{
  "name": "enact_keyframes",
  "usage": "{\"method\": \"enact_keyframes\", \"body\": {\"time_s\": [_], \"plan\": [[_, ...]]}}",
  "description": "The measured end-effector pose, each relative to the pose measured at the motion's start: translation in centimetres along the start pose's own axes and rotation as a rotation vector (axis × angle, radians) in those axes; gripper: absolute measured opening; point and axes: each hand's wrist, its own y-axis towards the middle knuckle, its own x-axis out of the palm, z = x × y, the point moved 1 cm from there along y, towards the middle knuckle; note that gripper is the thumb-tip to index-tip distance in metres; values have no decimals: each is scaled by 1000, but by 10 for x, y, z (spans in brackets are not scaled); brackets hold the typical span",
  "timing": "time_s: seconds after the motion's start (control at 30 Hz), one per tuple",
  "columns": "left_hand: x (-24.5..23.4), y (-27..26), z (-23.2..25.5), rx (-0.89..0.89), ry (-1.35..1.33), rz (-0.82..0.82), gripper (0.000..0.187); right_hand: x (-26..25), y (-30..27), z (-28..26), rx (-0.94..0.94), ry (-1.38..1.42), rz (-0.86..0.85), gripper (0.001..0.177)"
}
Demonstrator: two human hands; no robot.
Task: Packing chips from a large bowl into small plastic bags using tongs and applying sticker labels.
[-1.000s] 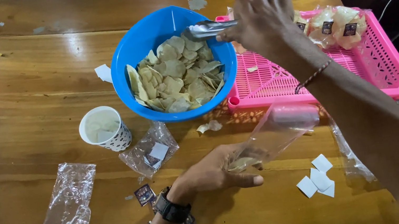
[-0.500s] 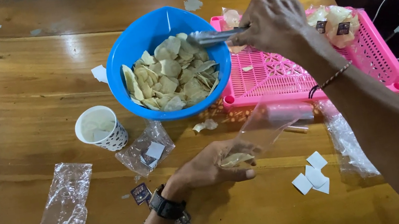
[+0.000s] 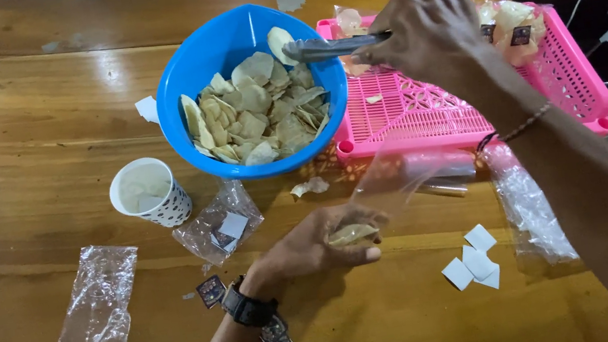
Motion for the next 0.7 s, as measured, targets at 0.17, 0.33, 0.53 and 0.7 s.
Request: {"method": "enact_keyframes", "body": {"time_s": [0.17,0.33,0.53,0.7], "plan": [[-3,-1,-11,10,-13,52,48,-41,-33,23,132,-27,-97,76],[-1,-1,2,-185,-44,24,63,-85,-92,59,-114,-50,-18,57],[-3,-1,13,-245,180,48,64,-119,-148,93,-172,26,-16,49],[-3,-3,12,-297,193,47,70,-80,-119,258,-513,280,-745,83]]}}
